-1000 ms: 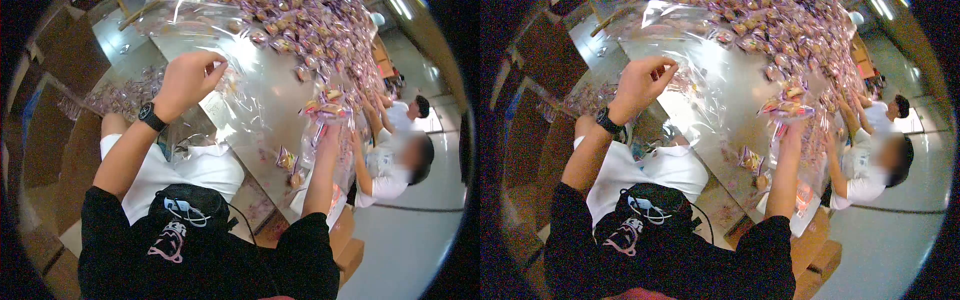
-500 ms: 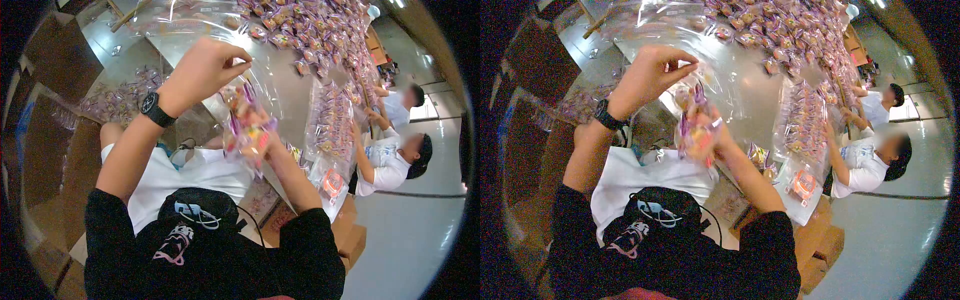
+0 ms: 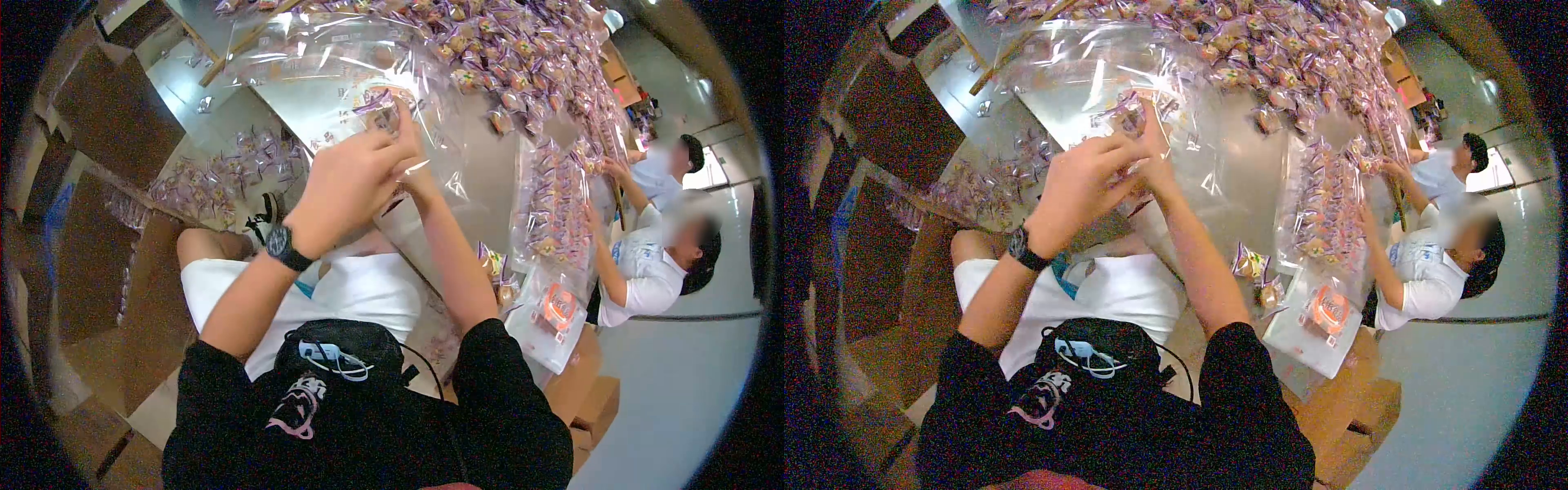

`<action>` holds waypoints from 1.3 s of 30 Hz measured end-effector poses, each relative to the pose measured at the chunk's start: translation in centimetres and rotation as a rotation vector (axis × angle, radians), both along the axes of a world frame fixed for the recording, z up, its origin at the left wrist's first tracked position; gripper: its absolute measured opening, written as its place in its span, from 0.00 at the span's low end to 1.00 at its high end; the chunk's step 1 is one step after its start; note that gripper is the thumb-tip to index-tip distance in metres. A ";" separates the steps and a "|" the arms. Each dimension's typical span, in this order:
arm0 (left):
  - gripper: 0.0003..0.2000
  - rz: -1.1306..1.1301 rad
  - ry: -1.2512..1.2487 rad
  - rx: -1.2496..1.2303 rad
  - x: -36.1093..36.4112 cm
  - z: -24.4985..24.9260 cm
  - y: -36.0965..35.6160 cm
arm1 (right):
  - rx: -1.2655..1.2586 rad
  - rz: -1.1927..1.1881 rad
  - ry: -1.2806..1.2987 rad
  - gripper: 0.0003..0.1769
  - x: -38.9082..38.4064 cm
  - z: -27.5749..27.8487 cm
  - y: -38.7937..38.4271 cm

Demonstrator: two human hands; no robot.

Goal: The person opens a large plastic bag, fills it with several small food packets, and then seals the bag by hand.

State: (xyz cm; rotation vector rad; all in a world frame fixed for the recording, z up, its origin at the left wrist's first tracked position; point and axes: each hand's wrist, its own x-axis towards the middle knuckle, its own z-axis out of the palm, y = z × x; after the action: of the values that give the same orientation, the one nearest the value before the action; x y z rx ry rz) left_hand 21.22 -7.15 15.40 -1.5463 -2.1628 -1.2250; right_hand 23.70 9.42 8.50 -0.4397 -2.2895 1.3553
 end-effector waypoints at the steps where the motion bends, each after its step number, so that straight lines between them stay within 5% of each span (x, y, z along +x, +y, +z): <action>1: 0.11 0.058 0.014 0.064 0.5 -0.9 0.1 | 0.015 -0.065 -0.076 0.48 -0.7 -0.6 0.7; 4: 0.10 0.041 0.226 0.153 2.1 -5.0 -0.9 | 0.041 -0.169 -0.090 0.50 -1.8 -5.0 2.7; 6: 0.11 -0.109 0.187 0.139 4.0 -7.8 -1.3 | 0.200 -0.224 -0.198 0.50 -0.6 -3.1 2.2; 11: 0.31 0.116 0.083 -0.324 4.7 -12.3 -0.4 | 0.255 -0.168 -0.292 0.49 0.0 -3.6 4.1; 18: 0.25 0.009 0.229 -0.542 3.2 -14.2 -2.7 | 0.457 -0.262 -0.286 0.43 -0.6 -2.8 4.7; 24: 0.19 -0.074 0.195 -0.388 3.2 -14.4 -4.6 | 0.831 -0.148 -0.068 0.38 0.4 -3.2 4.4; 27: 0.16 -0.083 0.152 -0.319 2.9 -14.3 -5.9 | 0.647 -0.086 0.087 0.38 1.2 -3.7 6.0; 30: 0.15 -0.067 0.109 -0.236 3.0 -13.1 -7.7 | 1.066 -0.239 0.034 0.38 2.4 -3.7 9.0; 31: 0.13 -0.062 0.104 -0.201 3.2 -12.6 -8.2 | 1.152 -0.313 -0.184 0.37 2.3 -3.6 9.6; 34: 0.14 -0.036 0.083 -0.138 3.5 -11.9 -8.7 | 1.142 -0.328 -0.030 0.34 2.8 -2.4 9.3; 35: 0.16 -0.026 0.075 -0.125 3.6 -11.8 -8.8 | 0.930 -0.177 -0.245 0.35 3.1 -0.9 9.2; 38: 0.15 -0.058 0.094 -0.103 3.6 -12.0 -8.7 | 0.469 -0.060 -0.257 0.36 3.2 -2.7 8.8; 39: 0.13 -0.068 0.085 -0.093 3.8 -12.1 -8.7 | 0.764 -0.042 -0.232 0.37 2.9 -6.6 12.0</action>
State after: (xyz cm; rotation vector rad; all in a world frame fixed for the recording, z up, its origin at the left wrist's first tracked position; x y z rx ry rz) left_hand 24.98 -15.89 3.34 -1.6897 -2.1587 -1.0709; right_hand 26.63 21.40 1.89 -0.3868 -2.7334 0.3430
